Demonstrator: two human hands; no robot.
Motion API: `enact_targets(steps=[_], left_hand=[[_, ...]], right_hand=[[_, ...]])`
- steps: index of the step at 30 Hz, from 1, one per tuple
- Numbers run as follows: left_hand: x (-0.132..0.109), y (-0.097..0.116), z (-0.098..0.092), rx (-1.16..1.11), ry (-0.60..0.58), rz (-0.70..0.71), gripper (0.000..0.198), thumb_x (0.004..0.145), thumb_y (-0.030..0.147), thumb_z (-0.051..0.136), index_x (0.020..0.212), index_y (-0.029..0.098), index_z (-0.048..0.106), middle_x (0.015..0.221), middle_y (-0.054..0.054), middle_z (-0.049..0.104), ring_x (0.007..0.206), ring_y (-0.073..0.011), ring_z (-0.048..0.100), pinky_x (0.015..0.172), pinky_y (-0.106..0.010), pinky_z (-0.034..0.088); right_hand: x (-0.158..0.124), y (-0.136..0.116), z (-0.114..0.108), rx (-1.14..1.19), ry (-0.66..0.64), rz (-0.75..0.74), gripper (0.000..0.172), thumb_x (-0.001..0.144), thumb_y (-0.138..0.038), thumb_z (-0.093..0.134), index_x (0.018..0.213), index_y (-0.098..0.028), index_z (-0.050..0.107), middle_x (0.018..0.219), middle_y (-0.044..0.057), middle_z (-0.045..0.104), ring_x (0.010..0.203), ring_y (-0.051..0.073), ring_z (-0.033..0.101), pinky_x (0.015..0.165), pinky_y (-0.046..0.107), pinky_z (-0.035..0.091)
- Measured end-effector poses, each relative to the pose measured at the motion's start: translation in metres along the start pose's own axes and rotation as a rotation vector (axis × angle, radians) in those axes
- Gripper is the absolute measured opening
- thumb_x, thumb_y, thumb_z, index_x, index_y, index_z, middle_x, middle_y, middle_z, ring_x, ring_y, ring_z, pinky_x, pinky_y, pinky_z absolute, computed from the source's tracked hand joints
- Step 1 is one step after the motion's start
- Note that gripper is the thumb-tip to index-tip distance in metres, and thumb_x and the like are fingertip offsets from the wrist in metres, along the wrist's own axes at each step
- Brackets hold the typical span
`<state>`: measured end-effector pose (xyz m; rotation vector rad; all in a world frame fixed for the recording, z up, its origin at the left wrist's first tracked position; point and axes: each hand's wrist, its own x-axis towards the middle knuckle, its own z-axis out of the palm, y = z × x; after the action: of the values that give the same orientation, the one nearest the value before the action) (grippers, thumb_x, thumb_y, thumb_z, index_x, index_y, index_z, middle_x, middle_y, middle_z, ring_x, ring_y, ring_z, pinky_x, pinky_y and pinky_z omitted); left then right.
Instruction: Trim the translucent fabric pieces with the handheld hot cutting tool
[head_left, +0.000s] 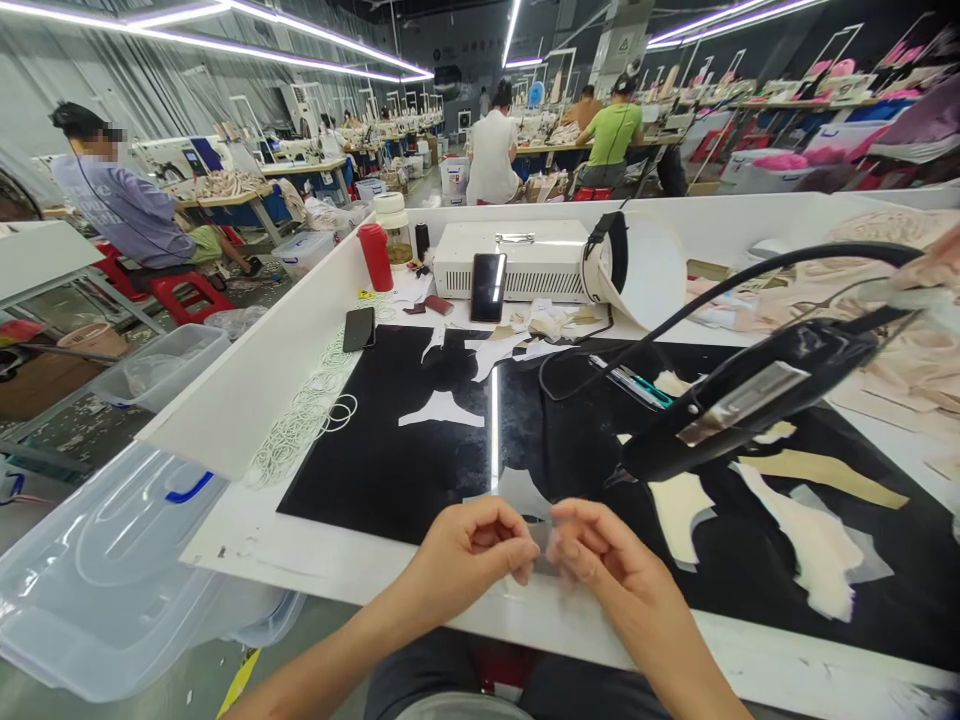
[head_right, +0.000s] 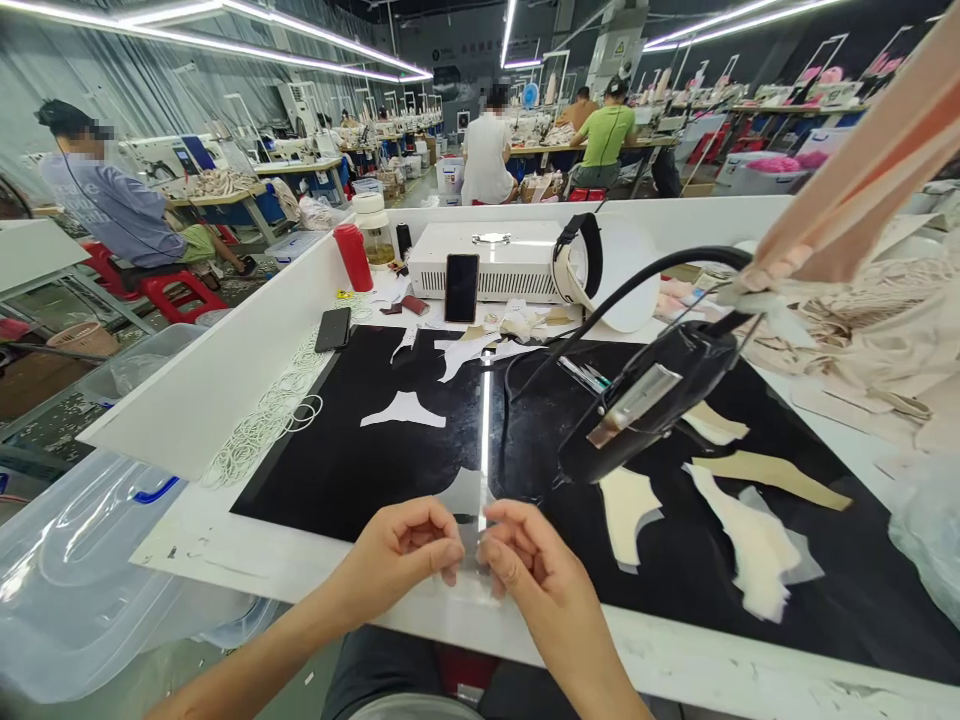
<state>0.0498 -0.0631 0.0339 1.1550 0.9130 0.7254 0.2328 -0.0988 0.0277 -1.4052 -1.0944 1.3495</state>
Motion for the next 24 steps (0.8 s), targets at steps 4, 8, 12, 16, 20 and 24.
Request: enact_targets(steps=[4, 8, 12, 16, 20, 24], left_hand=[[0.009, -0.002, -0.002, 0.0, 0.05, -0.051, 0.027, 0.082, 0.04, 0.073, 0.079, 0.016, 0.061, 0.067, 0.0, 0.063, 0.056, -0.0104, 0.058, 0.06, -0.023, 0.048], [0.016, -0.004, -0.005, 0.052, 0.056, -0.066, 0.027, 0.084, 0.041, 0.069, 0.081, 0.016, 0.06, 0.068, 0.001, 0.062, 0.049, -0.0082, 0.054, 0.053, -0.021, 0.044], [0.023, -0.003, -0.007, 0.14, 0.069, -0.086, 0.023, 0.086, 0.04, 0.065, 0.086, 0.017, 0.062, 0.071, 0.002, 0.061, 0.049, -0.0083, 0.052, 0.047, -0.019, 0.04], [0.03, 0.0, -0.011, 0.287, 0.138, -0.019, 0.019, 0.088, 0.037, 0.063, 0.098, 0.021, 0.064, 0.078, 0.002, 0.061, 0.056, -0.0105, 0.054, 0.05, -0.02, 0.041], [0.038, -0.003, -0.015, 0.583, 0.213, 0.13, 0.009, 0.091, 0.031, 0.062, 0.093, 0.023, 0.063, 0.072, 0.004, 0.058, 0.057, -0.0114, 0.048, 0.057, -0.022, 0.035], [0.043, -0.014, -0.018, 0.879, 0.229, 0.281, 0.019, 0.097, 0.032, 0.056, 0.083, 0.022, 0.064, 0.072, 0.0, 0.058, 0.06, -0.0134, 0.047, 0.059, -0.025, 0.03]], right_hand=[[0.002, 0.011, -0.001, 0.033, 0.102, -0.05, 0.048, 0.081, -0.061, 0.068, 0.109, -0.026, 0.052, 0.088, 0.003, 0.067, 0.068, 0.016, 0.057, 0.065, 0.029, 0.047], [0.004, 0.018, -0.003, -0.224, 0.131, -0.062, 0.033, 0.082, -0.058, 0.068, 0.087, -0.025, 0.065, 0.071, -0.001, 0.061, 0.063, 0.016, 0.053, 0.062, 0.027, 0.043], [0.012, 0.022, -0.006, -0.435, 0.182, -0.173, 0.025, 0.088, -0.051, 0.063, 0.085, -0.028, 0.071, 0.082, 0.002, 0.067, 0.069, 0.018, 0.06, 0.069, 0.028, 0.047], [0.025, 0.028, -0.008, -0.554, 0.181, -0.356, 0.023, 0.095, -0.045, 0.056, 0.095, -0.029, 0.072, 0.096, 0.004, 0.072, 0.086, 0.021, 0.067, 0.078, 0.028, 0.05], [0.035, 0.034, -0.007, -0.67, 0.155, -0.504, 0.021, 0.1, -0.035, 0.051, 0.106, -0.027, 0.07, 0.1, 0.003, 0.071, 0.089, 0.018, 0.068, 0.081, 0.027, 0.051], [0.04, 0.04, -0.006, -0.879, 0.19, -0.615, 0.024, 0.101, -0.029, 0.05, 0.115, -0.024, 0.068, 0.098, 0.004, 0.071, 0.087, 0.018, 0.066, 0.078, 0.028, 0.05]])
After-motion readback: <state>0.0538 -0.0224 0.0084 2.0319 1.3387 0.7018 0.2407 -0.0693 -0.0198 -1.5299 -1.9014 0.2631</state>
